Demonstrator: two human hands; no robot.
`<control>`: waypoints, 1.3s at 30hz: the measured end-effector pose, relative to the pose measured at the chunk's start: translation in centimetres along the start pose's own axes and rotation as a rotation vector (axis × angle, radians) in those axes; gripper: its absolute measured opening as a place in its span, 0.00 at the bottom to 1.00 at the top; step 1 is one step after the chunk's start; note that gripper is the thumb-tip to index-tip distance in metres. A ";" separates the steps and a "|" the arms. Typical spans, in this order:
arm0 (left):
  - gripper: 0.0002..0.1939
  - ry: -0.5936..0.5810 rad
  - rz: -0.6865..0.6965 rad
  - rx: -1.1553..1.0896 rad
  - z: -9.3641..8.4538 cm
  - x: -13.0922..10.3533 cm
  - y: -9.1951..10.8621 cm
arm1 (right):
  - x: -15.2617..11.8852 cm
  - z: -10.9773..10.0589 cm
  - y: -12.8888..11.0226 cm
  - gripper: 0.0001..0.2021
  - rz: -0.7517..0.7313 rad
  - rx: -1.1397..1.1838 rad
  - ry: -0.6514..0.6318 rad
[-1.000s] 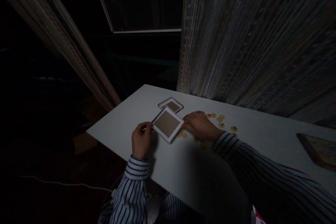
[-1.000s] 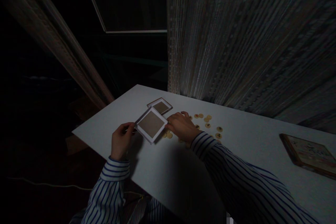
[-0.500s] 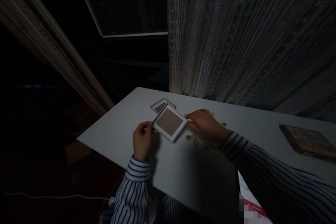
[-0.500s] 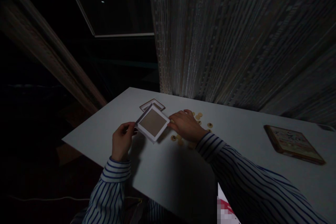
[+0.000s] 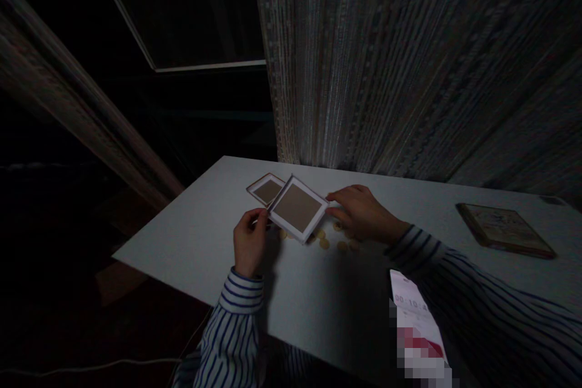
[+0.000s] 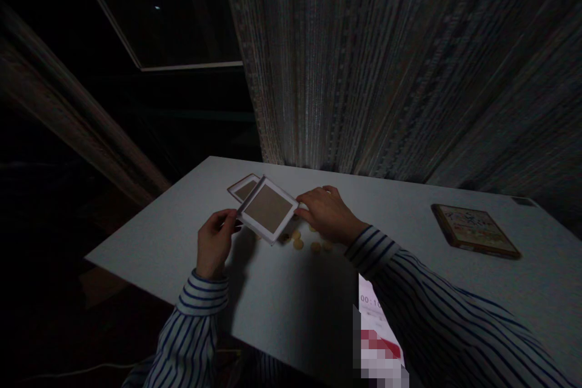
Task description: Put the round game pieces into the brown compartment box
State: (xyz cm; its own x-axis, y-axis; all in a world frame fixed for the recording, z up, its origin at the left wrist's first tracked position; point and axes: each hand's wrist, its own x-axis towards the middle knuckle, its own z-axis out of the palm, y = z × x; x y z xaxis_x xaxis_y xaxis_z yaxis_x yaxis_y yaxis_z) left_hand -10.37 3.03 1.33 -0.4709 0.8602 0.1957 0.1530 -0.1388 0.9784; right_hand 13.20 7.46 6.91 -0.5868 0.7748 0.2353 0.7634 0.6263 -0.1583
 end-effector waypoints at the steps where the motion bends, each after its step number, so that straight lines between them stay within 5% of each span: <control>1: 0.17 -0.006 0.003 -0.005 0.3 -0.1 0.1 | -0.2 -0.1 0.3 0.15 -0.001 0.003 0.013; 39: 0.12 -0.275 -0.033 -0.022 8.8 -4.2 1.5 | -8.0 -1.7 6.5 0.15 0.237 0.245 0.324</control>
State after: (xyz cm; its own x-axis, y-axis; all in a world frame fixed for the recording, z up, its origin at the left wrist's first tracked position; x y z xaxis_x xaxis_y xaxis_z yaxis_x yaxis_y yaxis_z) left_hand -0.50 3.56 1.40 -0.2218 0.9648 0.1409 0.1207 -0.1162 0.9859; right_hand 23.32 5.17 5.57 -0.2596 0.8565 0.4461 0.7572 0.4672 -0.4565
